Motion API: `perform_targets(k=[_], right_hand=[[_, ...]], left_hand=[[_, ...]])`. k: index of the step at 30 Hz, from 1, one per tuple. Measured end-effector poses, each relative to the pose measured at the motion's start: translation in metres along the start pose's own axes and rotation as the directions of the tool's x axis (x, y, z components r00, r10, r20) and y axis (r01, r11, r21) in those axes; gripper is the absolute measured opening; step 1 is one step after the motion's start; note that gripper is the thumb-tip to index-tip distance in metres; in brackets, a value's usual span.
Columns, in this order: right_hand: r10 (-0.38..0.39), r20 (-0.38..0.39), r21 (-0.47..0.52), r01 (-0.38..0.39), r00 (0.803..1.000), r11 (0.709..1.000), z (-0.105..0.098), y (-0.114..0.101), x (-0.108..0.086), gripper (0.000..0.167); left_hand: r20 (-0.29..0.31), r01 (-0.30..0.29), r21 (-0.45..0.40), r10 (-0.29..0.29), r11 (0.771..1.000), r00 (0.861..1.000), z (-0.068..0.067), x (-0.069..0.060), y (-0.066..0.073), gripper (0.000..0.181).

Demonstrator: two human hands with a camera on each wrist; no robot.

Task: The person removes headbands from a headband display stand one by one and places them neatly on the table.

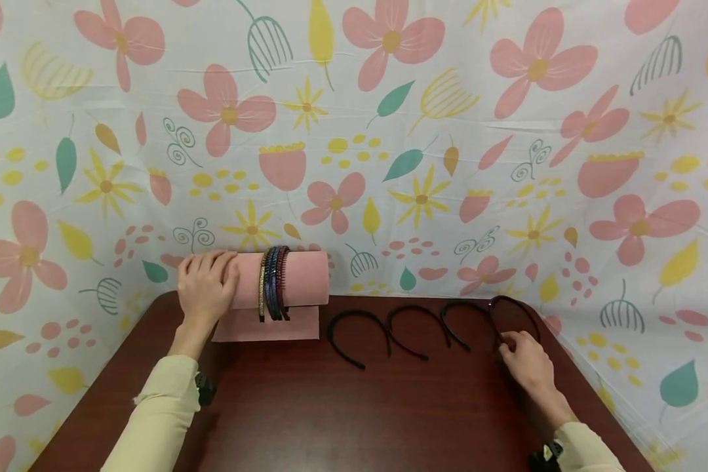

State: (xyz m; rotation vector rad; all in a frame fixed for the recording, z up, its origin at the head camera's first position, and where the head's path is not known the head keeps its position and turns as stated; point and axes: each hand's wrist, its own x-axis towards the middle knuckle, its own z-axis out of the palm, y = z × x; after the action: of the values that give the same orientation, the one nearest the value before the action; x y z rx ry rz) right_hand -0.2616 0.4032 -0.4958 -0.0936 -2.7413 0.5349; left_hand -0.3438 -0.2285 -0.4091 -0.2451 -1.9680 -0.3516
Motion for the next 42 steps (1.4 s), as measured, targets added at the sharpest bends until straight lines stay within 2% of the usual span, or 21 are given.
perform_targets(k=[4,11,20,29,34,42], right_hand=[[0.019,0.020,0.008,-0.019,1.000,1.000,-0.003,0.005,0.000,0.034],[0.056,0.061,0.008,-0.057,0.997,0.998,-0.008,0.013,0.002,0.036],[0.116,0.182,0.000,-0.118,0.976,0.993,-0.010,0.021,0.002,0.036],[0.092,0.183,-0.013,-0.091,0.979,0.996,-0.009,0.021,0.005,0.034],[0.062,0.139,-0.009,-0.061,0.988,0.998,-0.010,0.024,0.008,0.031],[-0.006,0.116,-0.021,0.008,0.993,1.000,-0.009,0.030,0.008,0.026]], left_hand=[[0.013,0.000,0.004,0.000,1.000,1.000,-0.001,0.000,0.001,0.039],[-0.023,-0.008,-0.007,0.007,1.000,1.000,0.001,0.001,0.000,0.036],[0.012,0.003,-0.010,-0.003,1.000,1.000,-0.002,-0.001,0.001,0.038],[-0.022,-0.001,-0.011,0.001,1.000,1.000,0.001,-0.001,0.000,0.037],[-0.042,-0.008,-0.017,0.007,1.000,0.999,0.002,0.000,0.000,0.036],[-0.024,-0.008,-0.010,0.008,1.000,1.000,0.001,0.001,0.000,0.037]])
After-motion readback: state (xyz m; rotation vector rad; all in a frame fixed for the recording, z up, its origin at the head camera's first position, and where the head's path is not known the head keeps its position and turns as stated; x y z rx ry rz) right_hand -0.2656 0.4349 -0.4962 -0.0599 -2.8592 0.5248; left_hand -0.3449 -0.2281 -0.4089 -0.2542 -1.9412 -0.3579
